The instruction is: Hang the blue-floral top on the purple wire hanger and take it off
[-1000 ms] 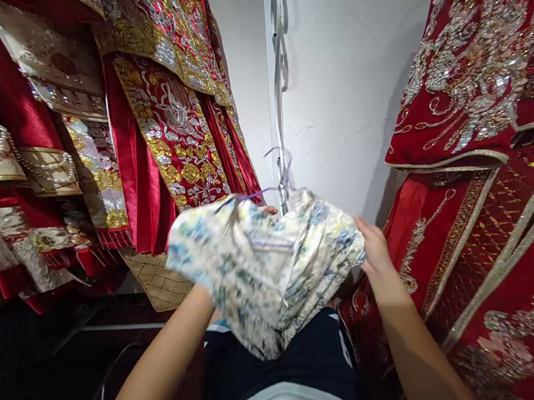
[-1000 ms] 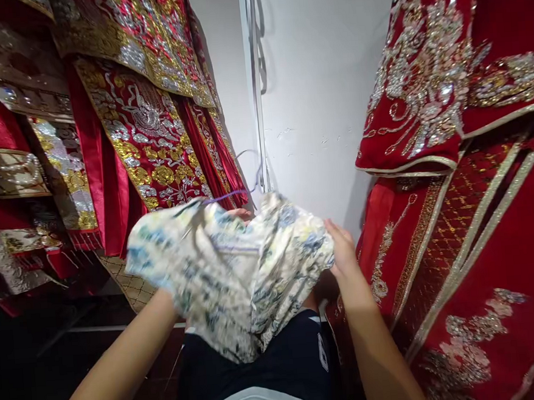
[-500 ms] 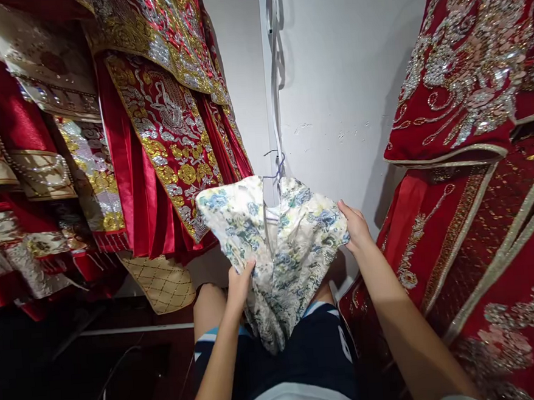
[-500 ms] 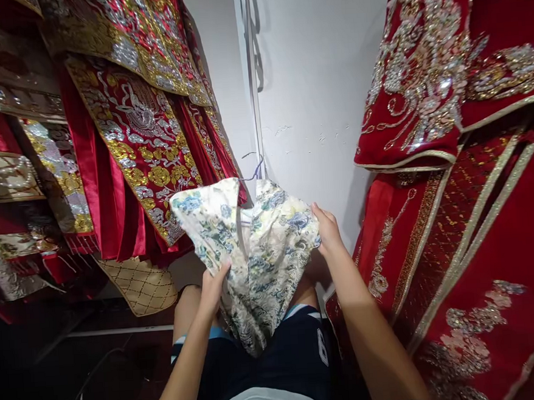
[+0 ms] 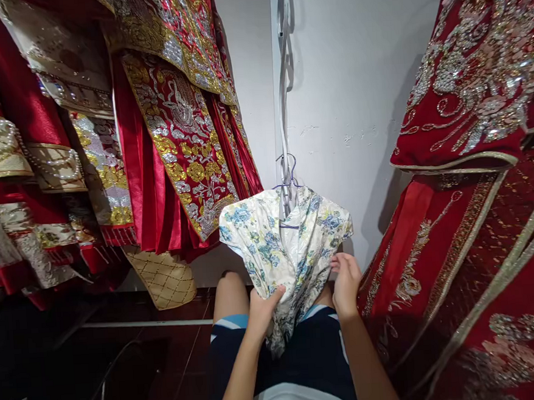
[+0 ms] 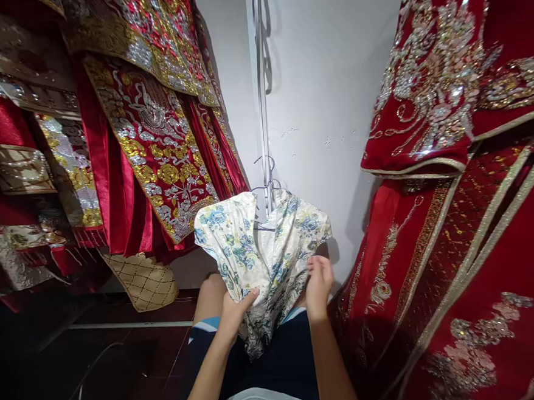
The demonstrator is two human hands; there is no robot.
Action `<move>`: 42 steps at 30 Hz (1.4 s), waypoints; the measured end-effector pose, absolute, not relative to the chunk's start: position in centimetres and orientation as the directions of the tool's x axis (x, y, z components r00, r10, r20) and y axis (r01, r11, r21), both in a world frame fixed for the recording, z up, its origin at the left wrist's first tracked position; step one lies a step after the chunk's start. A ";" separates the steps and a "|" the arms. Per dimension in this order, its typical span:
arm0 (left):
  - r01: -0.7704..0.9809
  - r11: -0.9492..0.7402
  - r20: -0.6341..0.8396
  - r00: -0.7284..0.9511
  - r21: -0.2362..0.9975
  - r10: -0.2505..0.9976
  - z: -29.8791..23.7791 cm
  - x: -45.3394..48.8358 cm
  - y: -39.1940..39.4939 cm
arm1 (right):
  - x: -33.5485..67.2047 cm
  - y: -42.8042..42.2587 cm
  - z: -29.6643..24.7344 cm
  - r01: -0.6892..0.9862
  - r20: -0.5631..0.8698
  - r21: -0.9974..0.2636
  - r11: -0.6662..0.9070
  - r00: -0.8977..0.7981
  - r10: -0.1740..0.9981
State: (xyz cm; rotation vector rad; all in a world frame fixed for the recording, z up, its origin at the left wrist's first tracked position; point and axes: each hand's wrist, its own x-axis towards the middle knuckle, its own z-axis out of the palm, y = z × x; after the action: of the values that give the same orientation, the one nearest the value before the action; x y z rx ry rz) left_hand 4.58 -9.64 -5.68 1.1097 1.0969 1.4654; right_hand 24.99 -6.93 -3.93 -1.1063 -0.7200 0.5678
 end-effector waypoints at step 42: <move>0.293 -0.560 0.562 0.087 0.775 0.823 -5.5 9.3 -8.0 | 22.3 -3.6 7.0 -0.233 0.193 -0.951 0.204 0.067 0.979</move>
State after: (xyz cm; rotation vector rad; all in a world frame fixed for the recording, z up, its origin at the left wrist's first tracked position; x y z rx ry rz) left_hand 9.31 -8.00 -5.53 1.9015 1.0952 1.4860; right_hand 22.34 -3.56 7.01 -0.9083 -1.0897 1.1351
